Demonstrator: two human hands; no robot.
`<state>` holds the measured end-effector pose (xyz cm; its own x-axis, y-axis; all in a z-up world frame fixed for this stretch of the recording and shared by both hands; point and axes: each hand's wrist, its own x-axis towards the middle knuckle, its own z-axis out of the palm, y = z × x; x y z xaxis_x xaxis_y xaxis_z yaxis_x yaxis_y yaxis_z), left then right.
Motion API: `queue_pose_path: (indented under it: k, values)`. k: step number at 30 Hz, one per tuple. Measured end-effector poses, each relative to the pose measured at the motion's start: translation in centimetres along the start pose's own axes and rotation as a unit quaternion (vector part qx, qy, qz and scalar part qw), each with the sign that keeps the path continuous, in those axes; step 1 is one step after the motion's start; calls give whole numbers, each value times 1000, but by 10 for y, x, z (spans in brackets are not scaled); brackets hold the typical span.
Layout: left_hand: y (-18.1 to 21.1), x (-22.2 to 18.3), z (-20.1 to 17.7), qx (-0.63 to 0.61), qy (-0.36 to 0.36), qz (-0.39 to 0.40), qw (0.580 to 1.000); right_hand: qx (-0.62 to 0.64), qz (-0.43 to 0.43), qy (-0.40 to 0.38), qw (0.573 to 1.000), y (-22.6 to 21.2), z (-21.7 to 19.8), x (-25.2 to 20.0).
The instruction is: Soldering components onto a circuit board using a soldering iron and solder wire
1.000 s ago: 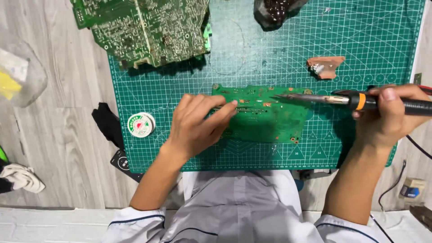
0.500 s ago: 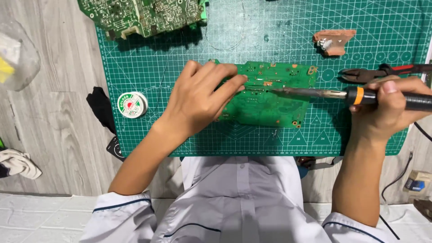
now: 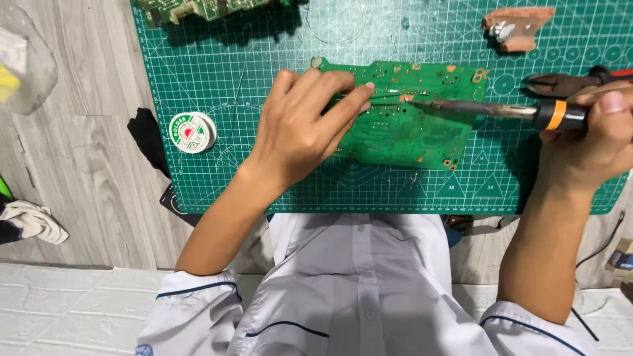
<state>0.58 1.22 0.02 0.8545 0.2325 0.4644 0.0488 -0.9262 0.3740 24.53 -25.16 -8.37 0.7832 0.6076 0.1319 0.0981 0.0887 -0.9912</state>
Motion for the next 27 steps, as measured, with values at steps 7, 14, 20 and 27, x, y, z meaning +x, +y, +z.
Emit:
queue_pose_path:
  k: [7,14,20,27]
  values:
    - [3,2,1,3,-12,2,1000,23,112,44,993,32,-36,-17]
    - [3,0,3,-3,-9,1,1000,11,175,72,982,55,-59,-23]
    - [2,-1,5,5,4,12,1000,-27,168,75,983,49,-55,-21]
    - [2,-1,2,4,2,18,1000,-39,165,54,984,66,-75,-22]
